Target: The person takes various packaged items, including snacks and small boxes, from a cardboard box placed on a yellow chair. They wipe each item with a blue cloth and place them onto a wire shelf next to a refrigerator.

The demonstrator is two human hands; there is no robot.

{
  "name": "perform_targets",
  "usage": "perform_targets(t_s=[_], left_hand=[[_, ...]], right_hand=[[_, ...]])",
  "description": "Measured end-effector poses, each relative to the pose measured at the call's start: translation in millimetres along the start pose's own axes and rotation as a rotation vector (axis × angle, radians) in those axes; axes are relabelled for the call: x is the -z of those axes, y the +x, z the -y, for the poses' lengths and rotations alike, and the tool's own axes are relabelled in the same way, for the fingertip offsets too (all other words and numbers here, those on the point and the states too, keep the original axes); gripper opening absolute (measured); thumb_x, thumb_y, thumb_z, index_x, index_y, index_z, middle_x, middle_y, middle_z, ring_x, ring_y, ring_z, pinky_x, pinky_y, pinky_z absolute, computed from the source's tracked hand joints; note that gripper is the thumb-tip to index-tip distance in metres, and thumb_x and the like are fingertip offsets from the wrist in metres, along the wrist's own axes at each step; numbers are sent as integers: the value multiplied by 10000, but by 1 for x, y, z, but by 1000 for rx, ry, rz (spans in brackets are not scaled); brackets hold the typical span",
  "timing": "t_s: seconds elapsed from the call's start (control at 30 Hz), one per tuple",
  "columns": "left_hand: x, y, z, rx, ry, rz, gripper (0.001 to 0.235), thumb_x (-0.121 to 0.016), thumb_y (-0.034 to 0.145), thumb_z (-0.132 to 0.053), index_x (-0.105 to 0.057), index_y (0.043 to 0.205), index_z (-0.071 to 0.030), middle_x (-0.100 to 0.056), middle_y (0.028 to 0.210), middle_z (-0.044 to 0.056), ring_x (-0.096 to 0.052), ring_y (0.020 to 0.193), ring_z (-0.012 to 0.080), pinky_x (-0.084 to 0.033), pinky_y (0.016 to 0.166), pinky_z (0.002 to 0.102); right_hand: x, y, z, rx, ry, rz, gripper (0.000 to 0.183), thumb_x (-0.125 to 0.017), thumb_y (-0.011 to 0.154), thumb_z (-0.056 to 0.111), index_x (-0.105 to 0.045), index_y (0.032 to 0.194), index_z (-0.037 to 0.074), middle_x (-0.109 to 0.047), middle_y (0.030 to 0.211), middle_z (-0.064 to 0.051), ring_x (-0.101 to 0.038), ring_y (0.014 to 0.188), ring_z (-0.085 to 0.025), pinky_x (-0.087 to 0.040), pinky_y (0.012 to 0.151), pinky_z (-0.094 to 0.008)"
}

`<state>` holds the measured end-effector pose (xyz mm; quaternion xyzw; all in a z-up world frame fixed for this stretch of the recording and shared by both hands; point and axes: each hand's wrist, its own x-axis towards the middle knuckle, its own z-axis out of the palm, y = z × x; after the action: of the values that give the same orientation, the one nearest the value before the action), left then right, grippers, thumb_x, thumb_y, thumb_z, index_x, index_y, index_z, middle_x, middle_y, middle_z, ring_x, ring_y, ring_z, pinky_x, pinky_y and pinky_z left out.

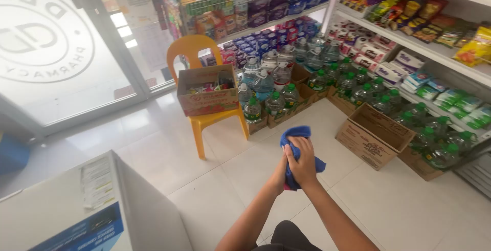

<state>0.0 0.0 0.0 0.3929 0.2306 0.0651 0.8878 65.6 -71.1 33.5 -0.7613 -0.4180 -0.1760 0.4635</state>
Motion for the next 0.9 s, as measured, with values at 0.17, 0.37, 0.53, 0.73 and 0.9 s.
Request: perform_targets(t_s=[0.17,0.37,0.53,0.73,0.9], left_hand=[[12,41,39,28,336,131,711,-478,1052,-700,-635,1271,-43,-667,776,248,-671,487,382,-563,362,533],[-3,60,67,-87,381,172,740,-438,1094,-687,-613,1181,27,-607,725,273,-640,434,371,-548,334,518],[-28,31,41,-152,470,228,751,-348,1127,-639,-642,957,31,-568,556,206,-627,414,291,-554,367,383],[-68,-12,-1,-219,697,151,520,-442,1130,-501,-741,1068,-80,-671,837,142,-637,812,224,-560,785,460],[-90,-9,-27,-235,608,-56,340,-584,1051,-462,-751,1256,-249,-677,743,35,-630,633,148,-544,622,311]], right_hand=[[33,5,1,-120,-75,37,191,-582,1002,339,-705,947,203,-656,821,34,-638,861,-206,-483,902,-343],[64,12,20,-164,-52,-83,171,-609,1003,267,-629,868,165,-600,742,-20,-625,757,-257,-510,811,-347],[78,18,25,-304,43,-142,210,-674,995,255,-602,856,115,-572,709,-96,-644,734,-287,-526,762,-362],[93,31,17,-510,130,-202,268,-675,1011,286,-599,804,134,-560,658,-60,-541,703,-171,-477,722,-336],[100,54,17,-650,298,-504,247,-616,1083,381,-583,1161,149,-609,995,-81,-561,989,-204,-443,957,-378]])
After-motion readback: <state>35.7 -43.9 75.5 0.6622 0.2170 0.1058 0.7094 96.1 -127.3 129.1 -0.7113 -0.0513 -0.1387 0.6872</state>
